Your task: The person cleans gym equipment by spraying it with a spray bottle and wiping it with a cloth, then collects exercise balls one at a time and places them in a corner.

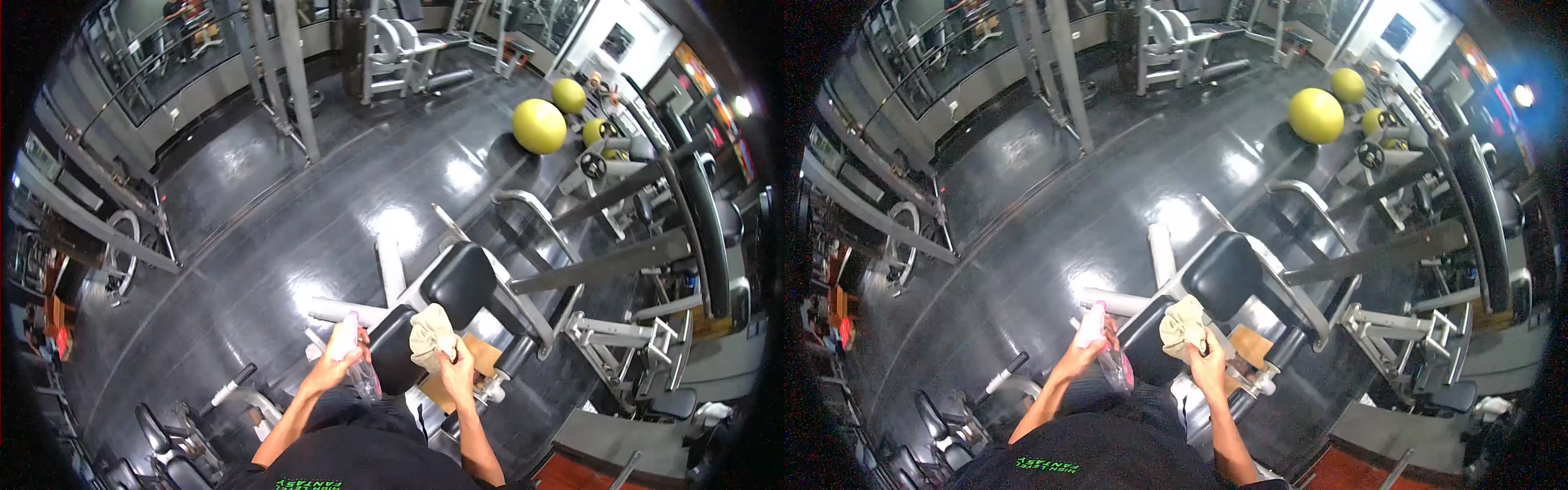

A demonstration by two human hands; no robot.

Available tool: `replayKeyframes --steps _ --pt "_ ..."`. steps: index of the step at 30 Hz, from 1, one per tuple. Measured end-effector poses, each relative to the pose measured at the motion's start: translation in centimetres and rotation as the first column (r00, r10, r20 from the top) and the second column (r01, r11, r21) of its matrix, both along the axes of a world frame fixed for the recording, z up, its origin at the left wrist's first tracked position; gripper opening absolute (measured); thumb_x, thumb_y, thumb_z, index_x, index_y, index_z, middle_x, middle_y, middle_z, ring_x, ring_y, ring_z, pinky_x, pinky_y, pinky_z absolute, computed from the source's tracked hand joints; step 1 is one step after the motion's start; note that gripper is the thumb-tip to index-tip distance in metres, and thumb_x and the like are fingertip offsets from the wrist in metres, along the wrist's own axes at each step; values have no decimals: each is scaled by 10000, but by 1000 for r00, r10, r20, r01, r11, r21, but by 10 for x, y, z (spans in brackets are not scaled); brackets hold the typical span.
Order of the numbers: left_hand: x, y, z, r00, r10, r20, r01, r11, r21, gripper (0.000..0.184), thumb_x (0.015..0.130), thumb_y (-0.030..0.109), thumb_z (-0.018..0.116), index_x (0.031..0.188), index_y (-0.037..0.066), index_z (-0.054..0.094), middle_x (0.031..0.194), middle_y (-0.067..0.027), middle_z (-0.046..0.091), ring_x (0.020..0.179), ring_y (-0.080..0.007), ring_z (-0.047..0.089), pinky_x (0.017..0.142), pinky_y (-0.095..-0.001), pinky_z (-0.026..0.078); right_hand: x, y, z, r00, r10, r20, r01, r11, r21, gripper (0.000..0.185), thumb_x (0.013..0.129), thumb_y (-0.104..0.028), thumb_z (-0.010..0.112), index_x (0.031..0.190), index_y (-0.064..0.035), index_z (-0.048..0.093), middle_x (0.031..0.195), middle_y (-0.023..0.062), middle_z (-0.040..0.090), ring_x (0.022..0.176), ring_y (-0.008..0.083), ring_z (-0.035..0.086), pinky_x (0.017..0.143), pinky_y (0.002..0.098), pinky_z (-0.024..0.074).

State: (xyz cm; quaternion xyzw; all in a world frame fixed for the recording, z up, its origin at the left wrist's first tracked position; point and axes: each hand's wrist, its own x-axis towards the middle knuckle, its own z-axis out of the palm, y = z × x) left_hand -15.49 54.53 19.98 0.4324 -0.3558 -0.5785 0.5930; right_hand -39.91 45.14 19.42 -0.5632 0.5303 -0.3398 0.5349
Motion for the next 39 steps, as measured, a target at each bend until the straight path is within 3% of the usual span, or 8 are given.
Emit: replayKeyframes --steps 9,20,26,30,32,36,37,39 --pt "126 8 6 997 70 34 -71 997 36 359 943 141 540 1259 55 393 1082 -65 495 837 -180 588 774 -327 474 124 5 24 999 34 -38 -38 994 -104 349 821 -21 636 1164 23 592 1021 113 682 954 139 616 846 287 470" --pt "301 10 24 996 63 -64 -64 998 -3 385 871 85 632 1204 56 439 1080 -53 504 900 -153 580 814 -320 486 271 20 19 996 92 5 -91 995 -36 355 850 80 555 1205 65 544 1116 88 630 1025 138 588 897 263 447" --pt "363 -3 42 981 -88 172 84 996 31 427 833 98 707 1190 47 478 1084 -35 519 941 -114 557 854 -283 476 313 25 -2 998 59 25 -59 998 -22 303 892 33 556 1191 77 552 1109 90 631 999 132 586 872 258 450" --pt "376 -20 0 996 -85 21 85 996 20 453 815 88 723 1200 55 487 1110 -32 551 984 -115 560 889 -283 462 332 25 -8 1000 -26 -16 26 1000 7 211 835 6 621 1042 37 652 1032 76 654 963 130 573 862 269 432" --pt "373 -34 -18 999 18 -48 -18 1000 7 462 804 66 723 1203 62 490 1132 -37 556 1012 -125 561 917 -291 453 336 25 -11 960 -51 -276 24 994 -102 240 820 -1 640 1058 32 650 1041 113 658 986 180 583 894 296 424" --pt "372 -60 -23 979 -13 202 4 999 48 527 757 95 768 1222 72 522 1155 -29 559 1065 -156 544 966 -329 430 349 23 -30 961 -144 -237 119 986 -118 281 794 -17 662 1075 -11 661 996 118 660 1027 231 589 918 318 422" --pt "374 -67 -30 975 -27 218 22 999 27 561 743 159 788 1238 74 538 1201 -35 543 1092 -163 527 965 -333 414 357 21 -24 968 -164 -188 153 985 -73 268 803 24 623 1070 26 643 954 67 633 979 162 571 883 272 412" --pt "379 -79 -35 955 -63 290 61 998 13 565 743 185 788 1239 73 543 1227 -40 530 1102 -164 520 957 -328 408 368 16 -25 955 -196 -222 169 976 -138 285 792 30 624 1076 26 639 1005 71 619 1005 166 565 886 270 414"
